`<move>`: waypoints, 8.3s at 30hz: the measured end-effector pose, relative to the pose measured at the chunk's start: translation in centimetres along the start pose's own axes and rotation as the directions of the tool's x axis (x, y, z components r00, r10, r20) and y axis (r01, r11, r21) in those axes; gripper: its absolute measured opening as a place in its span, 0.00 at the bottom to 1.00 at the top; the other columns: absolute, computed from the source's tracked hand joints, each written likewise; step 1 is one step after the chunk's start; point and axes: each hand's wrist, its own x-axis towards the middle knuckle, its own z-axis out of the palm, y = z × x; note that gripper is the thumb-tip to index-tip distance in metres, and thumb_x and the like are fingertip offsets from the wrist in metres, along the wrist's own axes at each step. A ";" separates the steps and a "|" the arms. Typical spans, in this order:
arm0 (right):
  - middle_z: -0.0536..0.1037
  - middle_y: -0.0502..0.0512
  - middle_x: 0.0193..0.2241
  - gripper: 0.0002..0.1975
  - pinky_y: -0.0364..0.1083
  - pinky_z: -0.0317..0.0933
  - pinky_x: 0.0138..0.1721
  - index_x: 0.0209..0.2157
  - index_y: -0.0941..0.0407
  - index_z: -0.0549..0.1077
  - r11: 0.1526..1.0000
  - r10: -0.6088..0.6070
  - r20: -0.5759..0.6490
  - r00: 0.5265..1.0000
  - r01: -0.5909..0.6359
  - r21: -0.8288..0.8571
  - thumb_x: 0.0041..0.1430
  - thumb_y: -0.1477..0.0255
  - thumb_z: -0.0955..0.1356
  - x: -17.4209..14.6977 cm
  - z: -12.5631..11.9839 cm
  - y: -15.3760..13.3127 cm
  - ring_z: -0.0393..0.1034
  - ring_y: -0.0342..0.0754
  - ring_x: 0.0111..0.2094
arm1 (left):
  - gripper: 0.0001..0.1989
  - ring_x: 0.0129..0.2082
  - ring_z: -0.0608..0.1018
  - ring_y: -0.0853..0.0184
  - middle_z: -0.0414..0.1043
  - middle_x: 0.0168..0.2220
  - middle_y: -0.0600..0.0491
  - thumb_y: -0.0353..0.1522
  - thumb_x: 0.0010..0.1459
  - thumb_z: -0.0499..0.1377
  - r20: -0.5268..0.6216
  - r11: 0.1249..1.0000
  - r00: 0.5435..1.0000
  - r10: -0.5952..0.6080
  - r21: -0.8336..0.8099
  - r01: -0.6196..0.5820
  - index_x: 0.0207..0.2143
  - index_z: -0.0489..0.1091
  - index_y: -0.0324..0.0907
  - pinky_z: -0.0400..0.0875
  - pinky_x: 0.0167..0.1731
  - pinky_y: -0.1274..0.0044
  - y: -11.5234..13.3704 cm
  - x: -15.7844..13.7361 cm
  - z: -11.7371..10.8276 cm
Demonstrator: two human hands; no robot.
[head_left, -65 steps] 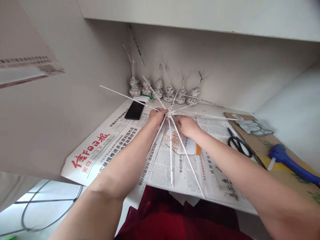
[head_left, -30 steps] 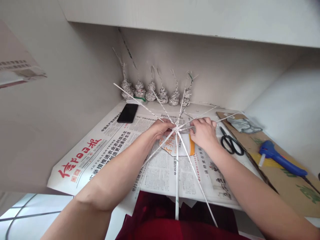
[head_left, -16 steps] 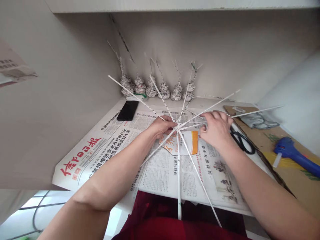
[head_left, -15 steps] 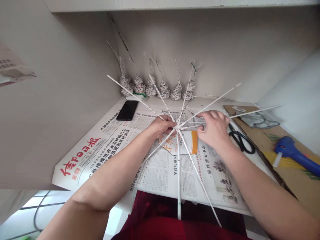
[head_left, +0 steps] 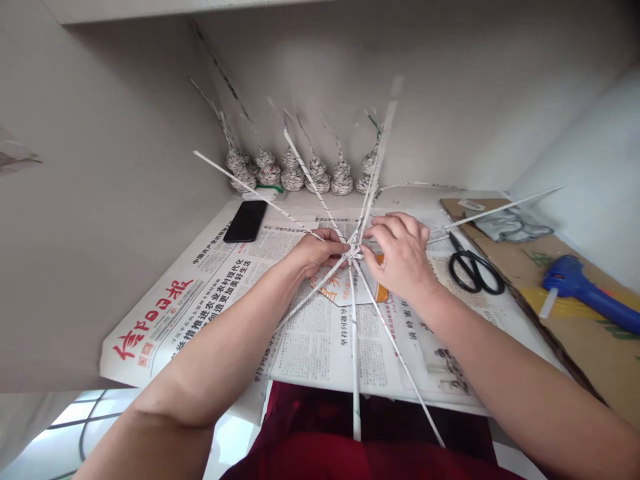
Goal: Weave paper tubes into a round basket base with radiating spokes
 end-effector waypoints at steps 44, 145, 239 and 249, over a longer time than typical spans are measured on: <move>0.78 0.53 0.30 0.08 0.47 0.63 0.35 0.31 0.56 0.74 0.565 0.251 0.364 0.897 -0.441 0.698 0.51 0.66 0.70 0.3 4.1 1.9 0.72 0.48 0.31 | 0.11 0.18 0.74 0.72 0.69 0.18 0.55 0.23 0.57 0.58 0.025 0.997 0.998 -0.054 0.065 0.052 0.24 0.60 0.37 0.74 0.24 0.78 -0.1 -0.2 0.4; 0.75 0.47 0.20 0.07 0.44 0.64 0.26 0.29 0.54 0.70 0.235 0.487 0.422 0.765 -0.580 0.780 0.48 0.66 0.69 0.8 4.4 1.5 0.71 0.45 0.22 | 0.10 0.19 0.73 0.76 0.71 0.23 0.56 0.22 0.41 0.67 -0.028 0.997 0.999 0.032 0.077 -0.030 0.28 0.71 0.35 0.71 0.20 0.84 -1.1 0.0 1.1; 0.76 0.55 0.27 0.07 0.49 0.53 0.36 0.31 0.54 0.73 0.998 -0.021 0.189 0.982 0.009 0.069 0.58 0.75 0.64 -0.4 0.8 0.0 0.67 0.50 0.30 | 0.10 0.16 0.66 0.76 0.66 0.20 0.59 0.28 0.44 0.66 -0.076 0.954 0.974 0.214 0.228 -0.192 0.31 0.70 0.39 0.66 0.18 0.82 -1.1 0.0 0.3; 0.78 0.52 0.31 0.06 0.45 0.60 0.33 0.32 0.54 0.74 0.876 0.150 0.187 0.971 -0.218 0.430 0.52 0.76 0.66 -0.4 1.5 0.0 0.71 0.47 0.31 | 0.16 0.16 0.65 0.77 0.63 0.16 0.61 0.23 0.40 0.67 -0.012 0.933 0.989 0.150 0.333 -0.138 0.36 0.74 0.36 0.58 0.17 0.83 -0.4 -0.5 0.0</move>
